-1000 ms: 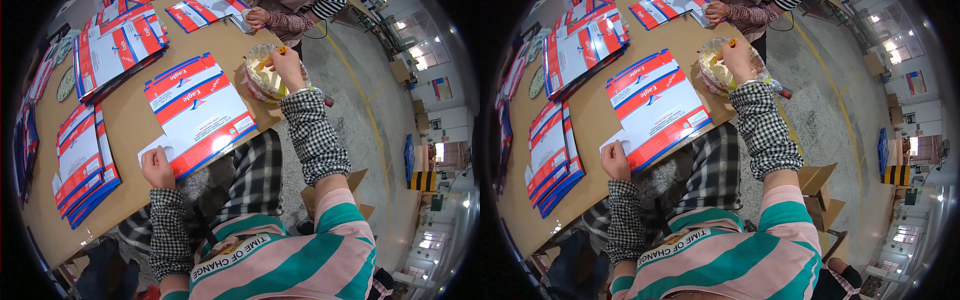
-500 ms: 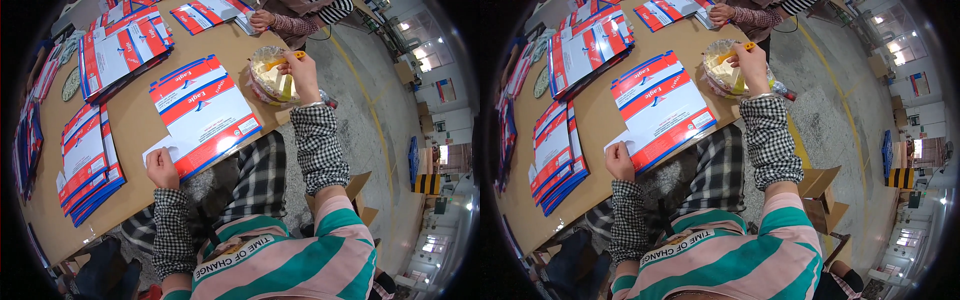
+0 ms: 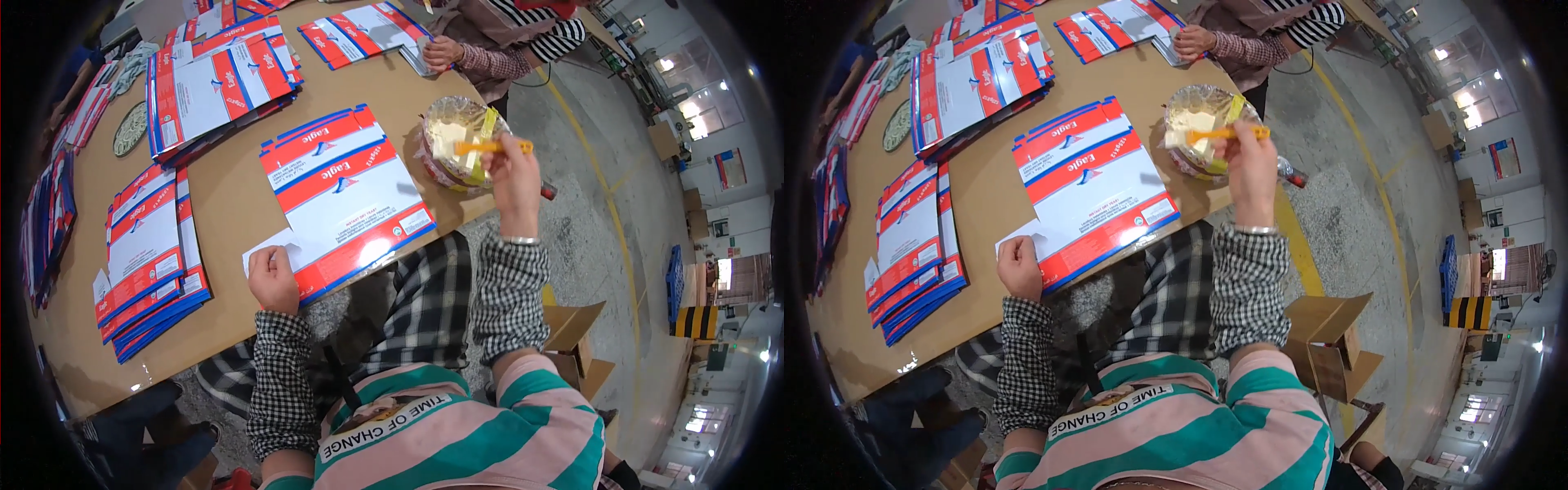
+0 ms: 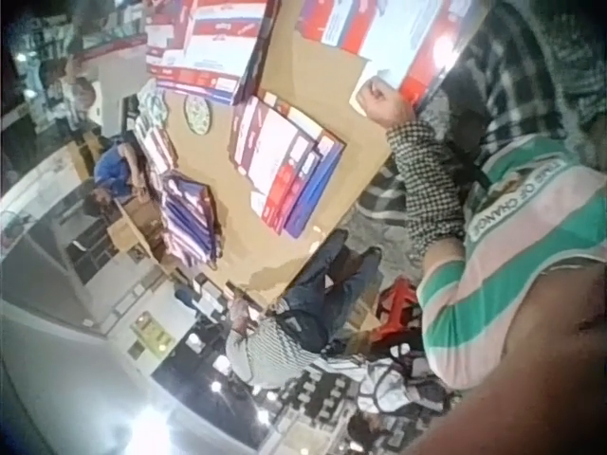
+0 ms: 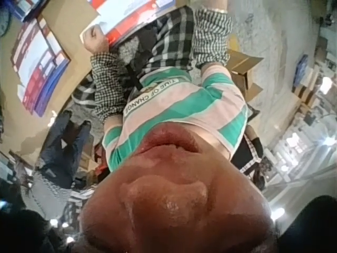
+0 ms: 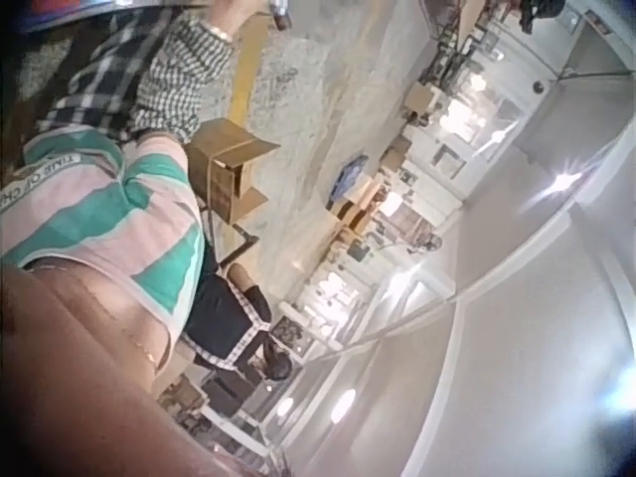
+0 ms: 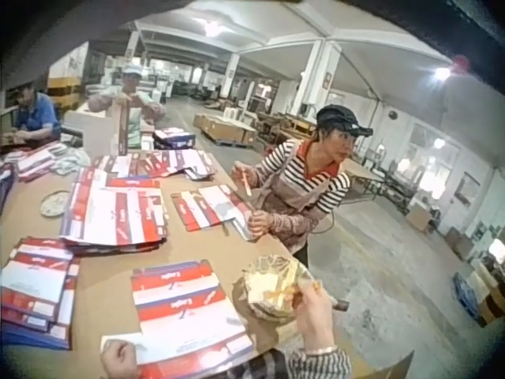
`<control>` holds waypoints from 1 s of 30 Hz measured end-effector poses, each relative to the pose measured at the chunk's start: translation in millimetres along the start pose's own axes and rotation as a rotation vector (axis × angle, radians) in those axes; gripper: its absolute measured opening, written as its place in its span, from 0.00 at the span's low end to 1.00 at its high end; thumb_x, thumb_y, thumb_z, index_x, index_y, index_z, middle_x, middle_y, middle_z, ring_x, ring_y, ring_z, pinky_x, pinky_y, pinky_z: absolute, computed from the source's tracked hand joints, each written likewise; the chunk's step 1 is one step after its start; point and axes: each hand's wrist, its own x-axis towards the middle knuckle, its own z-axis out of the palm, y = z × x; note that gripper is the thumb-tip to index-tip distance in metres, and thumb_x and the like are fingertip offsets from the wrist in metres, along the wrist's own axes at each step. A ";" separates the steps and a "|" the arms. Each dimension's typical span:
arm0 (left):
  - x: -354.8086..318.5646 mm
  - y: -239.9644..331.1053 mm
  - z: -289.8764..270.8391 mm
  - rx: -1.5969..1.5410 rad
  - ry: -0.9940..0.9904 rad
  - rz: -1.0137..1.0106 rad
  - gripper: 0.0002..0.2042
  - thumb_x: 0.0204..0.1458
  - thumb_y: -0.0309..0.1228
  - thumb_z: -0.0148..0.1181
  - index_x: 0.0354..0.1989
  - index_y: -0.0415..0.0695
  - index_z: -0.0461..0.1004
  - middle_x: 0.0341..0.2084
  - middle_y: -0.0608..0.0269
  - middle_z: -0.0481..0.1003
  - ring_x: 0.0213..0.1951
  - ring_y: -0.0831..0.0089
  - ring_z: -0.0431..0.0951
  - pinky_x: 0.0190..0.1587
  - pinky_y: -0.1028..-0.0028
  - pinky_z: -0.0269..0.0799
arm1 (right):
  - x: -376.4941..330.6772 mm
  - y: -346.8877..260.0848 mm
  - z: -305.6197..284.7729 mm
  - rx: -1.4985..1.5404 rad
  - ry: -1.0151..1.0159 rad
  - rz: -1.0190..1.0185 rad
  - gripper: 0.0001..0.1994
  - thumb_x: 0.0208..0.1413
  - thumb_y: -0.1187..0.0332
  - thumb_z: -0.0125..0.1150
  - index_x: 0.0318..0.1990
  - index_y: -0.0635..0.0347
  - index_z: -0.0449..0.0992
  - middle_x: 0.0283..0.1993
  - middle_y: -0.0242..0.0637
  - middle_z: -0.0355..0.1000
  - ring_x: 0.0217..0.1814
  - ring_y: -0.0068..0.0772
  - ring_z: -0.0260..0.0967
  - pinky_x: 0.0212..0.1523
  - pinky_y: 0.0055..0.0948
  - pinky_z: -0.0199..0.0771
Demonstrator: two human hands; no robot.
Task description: Hand-applying glue to the edges of paper folders using a brush.
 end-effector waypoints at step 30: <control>13.6 13.7 -43.2 -0.256 -0.516 -0.595 0.24 0.50 0.26 0.54 0.57 0.38 0.58 0.14 0.57 0.67 0.10 0.72 0.68 0.10 0.75 0.64 | -110.5 121.2 30.5 0.333 -0.262 0.737 0.14 0.60 0.65 0.45 0.48 0.64 0.68 0.27 0.34 0.72 0.18 0.18 0.67 0.21 0.13 0.69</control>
